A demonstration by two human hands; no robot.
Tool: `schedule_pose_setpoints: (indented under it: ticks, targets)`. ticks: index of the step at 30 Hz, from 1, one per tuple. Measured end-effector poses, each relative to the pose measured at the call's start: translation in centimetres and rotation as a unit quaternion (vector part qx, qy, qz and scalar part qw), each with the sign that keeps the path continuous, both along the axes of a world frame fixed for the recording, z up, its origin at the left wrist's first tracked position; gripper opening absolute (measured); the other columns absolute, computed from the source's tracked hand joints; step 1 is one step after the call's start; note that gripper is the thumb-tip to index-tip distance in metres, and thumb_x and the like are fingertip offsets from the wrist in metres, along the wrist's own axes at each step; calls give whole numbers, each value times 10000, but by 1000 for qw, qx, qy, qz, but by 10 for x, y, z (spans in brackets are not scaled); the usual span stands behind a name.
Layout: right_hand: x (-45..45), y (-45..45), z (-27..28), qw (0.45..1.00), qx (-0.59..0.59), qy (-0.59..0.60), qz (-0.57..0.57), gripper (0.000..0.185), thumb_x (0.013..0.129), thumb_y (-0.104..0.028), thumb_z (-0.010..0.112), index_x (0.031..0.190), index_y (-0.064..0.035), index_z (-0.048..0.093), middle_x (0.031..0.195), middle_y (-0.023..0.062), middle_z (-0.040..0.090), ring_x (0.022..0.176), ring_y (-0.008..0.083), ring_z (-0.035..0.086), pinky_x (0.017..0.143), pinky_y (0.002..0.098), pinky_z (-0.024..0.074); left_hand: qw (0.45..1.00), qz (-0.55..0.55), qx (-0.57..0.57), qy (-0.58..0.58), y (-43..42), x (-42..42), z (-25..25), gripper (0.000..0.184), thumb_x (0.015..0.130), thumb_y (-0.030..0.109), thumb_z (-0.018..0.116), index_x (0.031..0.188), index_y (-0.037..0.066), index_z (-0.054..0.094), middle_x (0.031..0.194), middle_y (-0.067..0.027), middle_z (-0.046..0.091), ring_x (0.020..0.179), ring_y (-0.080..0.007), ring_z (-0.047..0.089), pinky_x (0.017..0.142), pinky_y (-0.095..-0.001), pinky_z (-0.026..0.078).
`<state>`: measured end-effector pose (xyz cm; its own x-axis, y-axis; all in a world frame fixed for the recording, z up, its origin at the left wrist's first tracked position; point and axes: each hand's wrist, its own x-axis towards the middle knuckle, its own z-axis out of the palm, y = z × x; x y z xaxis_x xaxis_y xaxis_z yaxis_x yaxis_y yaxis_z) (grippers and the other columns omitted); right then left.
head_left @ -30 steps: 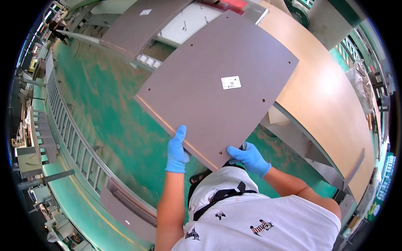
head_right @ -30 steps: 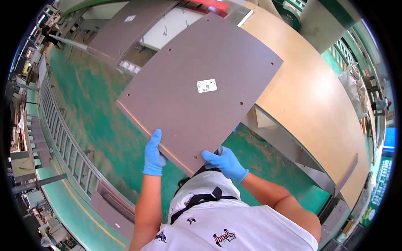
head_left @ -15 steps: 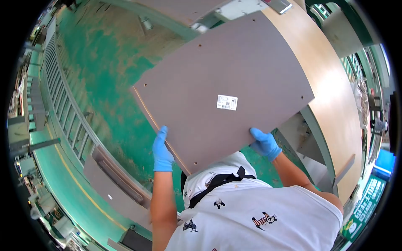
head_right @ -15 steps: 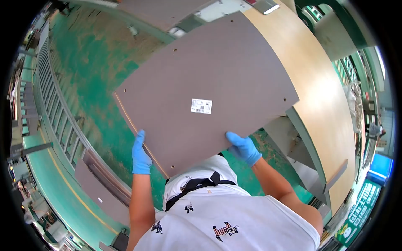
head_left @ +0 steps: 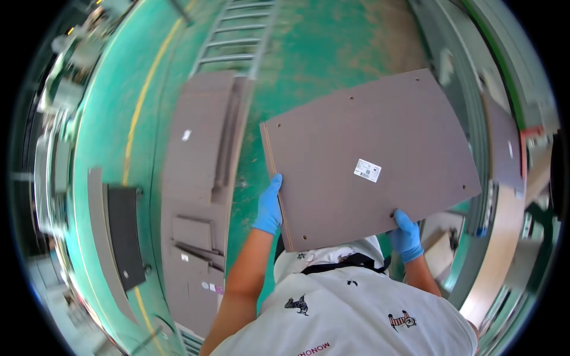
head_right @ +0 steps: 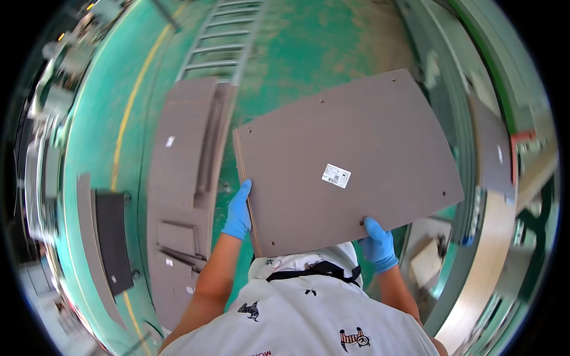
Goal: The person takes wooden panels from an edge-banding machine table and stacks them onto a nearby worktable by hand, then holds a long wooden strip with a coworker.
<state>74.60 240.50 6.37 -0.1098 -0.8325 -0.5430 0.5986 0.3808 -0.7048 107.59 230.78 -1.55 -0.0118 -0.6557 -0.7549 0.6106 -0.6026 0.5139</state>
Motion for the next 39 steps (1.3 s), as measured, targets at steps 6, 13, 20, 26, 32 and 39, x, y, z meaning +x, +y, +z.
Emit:
schedule_pose_setpoints:
  ticks: [6, 13, 20, 26, 32, 39]
  targets:
    - [121, -179, -6, 982, 66, -5, 177, 320, 837, -186, 654, 1136, -96, 585, 1045, 33, 605, 941, 169, 589, 796, 352, 496, 975, 212, 35, 50, 7, 125, -6, 495, 885, 338, 640, 1265, 34, 554, 1208, -130, 609, 1076, -266, 603, 937, -411, 496]
    - [323, -331, -61, 913, 130, -118, 367, 300, 868, -128, 631, 1157, -62, 589, 1112, 67, 639, 1024, 207, 620, 872, 366, 508, 899, 437, -1, 30, 75, 241, -55, 552, 968, 436, 437, 1327, 18, 478, 1368, -159, 505, 1213, -278, 525, 1023, -391, 420]
    - [514, -444, -193, 841, 169, -199, 474, 294, 874, -93, 620, 1162, -44, 591, 1096, 68, 656, 1012, 213, 635, 888, 380, 507, 728, 629, 272, 27, 204, 215, -103, 606, 977, 505, 363, 1340, 28, 450, 1372, -177, 486, 1228, -355, 491, 1014, -471, 403]
    - [593, -491, -285, 805, 211, -180, 524, 279, 875, -130, 641, 1138, -46, 606, 1106, 60, 658, 1033, 192, 630, 920, 375, 487, 738, 525, 419, 66, 190, 160, -105, 591, 1002, 451, 317, 1395, 14, 380, 1397, -204, 464, 1241, -391, 487, 1019, -508, 405]
    - [596, -488, -359, 789, 246, -155, 541, 289, 887, -182, 648, 1160, -96, 605, 1145, 52, 649, 1072, 184, 613, 936, 376, 469, 842, 426, 331, 19, 114, 193, -93, 599, 1001, 452, 342, 1399, 5, 360, 1404, -220, 452, 1256, -391, 476, 1019, -489, 424]
    - [521, -442, -351, 613, 164, 228, 739, 553, 824, -497, 660, 1149, -51, 618, 1055, 97, 643, 898, 253, 632, 784, 422, 519, 876, 370, 309, -5, 145, 207, -116, 603, 998, 430, 355, 1402, -17, 348, 1377, -245, 457, 1212, -384, 509, 994, -479, 432]
